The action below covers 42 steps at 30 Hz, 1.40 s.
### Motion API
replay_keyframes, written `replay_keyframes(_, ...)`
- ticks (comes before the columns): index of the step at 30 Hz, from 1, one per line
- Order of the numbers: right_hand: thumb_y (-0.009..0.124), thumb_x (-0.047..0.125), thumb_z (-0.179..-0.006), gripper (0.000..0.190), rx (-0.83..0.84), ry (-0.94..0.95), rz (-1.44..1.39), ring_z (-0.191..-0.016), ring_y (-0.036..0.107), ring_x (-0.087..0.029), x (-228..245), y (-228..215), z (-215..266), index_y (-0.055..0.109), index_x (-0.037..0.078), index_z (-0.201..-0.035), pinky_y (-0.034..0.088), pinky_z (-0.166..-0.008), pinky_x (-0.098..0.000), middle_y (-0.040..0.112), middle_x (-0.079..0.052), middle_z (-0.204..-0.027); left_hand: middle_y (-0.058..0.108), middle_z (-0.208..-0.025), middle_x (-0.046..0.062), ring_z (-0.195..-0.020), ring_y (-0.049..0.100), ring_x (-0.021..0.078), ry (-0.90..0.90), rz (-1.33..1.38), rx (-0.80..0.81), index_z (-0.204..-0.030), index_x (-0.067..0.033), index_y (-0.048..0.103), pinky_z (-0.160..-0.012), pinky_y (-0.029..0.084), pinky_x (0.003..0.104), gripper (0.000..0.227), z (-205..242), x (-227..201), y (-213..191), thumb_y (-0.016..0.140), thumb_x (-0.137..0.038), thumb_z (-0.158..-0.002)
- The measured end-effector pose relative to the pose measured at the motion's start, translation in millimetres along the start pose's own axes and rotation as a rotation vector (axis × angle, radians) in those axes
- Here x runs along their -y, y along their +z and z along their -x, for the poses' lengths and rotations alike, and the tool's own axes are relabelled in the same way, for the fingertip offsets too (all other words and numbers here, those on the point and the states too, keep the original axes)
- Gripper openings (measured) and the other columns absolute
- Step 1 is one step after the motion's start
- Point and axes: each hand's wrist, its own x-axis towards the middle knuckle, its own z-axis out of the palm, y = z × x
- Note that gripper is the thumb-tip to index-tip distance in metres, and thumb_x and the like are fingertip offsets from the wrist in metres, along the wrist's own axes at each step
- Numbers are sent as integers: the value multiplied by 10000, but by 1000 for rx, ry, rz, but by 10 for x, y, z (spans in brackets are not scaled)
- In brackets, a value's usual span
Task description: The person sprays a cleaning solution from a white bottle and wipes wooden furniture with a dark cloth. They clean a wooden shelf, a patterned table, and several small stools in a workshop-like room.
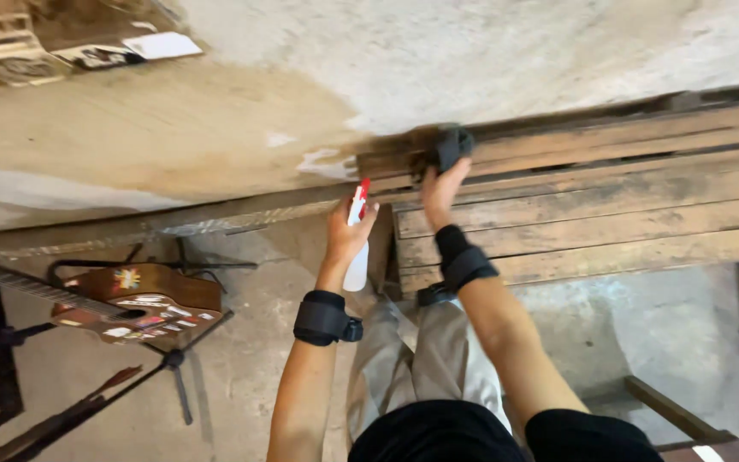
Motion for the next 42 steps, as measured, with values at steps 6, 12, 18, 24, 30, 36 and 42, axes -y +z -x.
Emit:
replay_keyframes(6,756,98,-840,763,118,329,-242,-1329,347,-556,1645,475,587,318,-90,-1437,303,-1144,-565,334,-388,-1432,696,-823,57,-735,625,134,25,77,26,-1016,-42,687,-673,524,326,249,-184,201,-521,800,-217,-879)
replay_keyframes(12,569,117,-934,398,-134,544,-926,-1126,585,-333,590,214,275,567,-20,-1308,494,-1026,-451,625,-173,-1207,699,-817,33,-721,637,111,32,38,91,-1020,-56,670,-668,525,306,251,-296,109,-742,800,-222,-884)
replay_keyframes(18,497,182,-1043,392,-256,938,-995,-1036,611,-301,170,-545,-631,394,78,-1407,562,-909,-479,589,-124,-1192,684,-805,39,-718,620,119,80,98,164,-1011,-58,666,-658,517,309,239,-297,311,-549,798,-227,-908)
replay_keyframes(24,521,193,-927,437,5,1183,-1193,-1001,618,-326,911,338,-90,467,144,-1358,539,-854,-522,617,-126,-1187,695,-850,47,-740,623,128,148,121,150,-1151,-64,681,-669,520,314,327,-359,-7,-446,783,-240,-895)
replay_keyframes(30,923,262,-666,535,382,-76,-119,-925,665,-415,517,-97,-252,680,21,-1077,538,-807,-480,692,-207,-1002,743,-910,93,-799,673,178,160,49,173,-1163,-66,703,-727,552,358,331,-414,-210,-214,792,-255,-906)
replay_keyframes(36,873,269,-673,450,215,-252,129,-898,633,-437,-676,-1085,-1048,682,9,-987,519,-777,-507,668,-223,-951,745,-1003,105,-888,699,174,233,35,136,-1237,-60,663,-777,553,364,433,-264,-640,535,793,-266,-880)
replay_keyframes(42,722,223,-774,333,183,-351,13,-927,629,-422,-776,-1862,-1883,687,15,-1031,528,-807,-486,677,-208,-989,723,-896,92,-831,656,164,98,74,135,-1128,-54,701,-767,555,354,338,2,-741,1603,805,-283,-901)
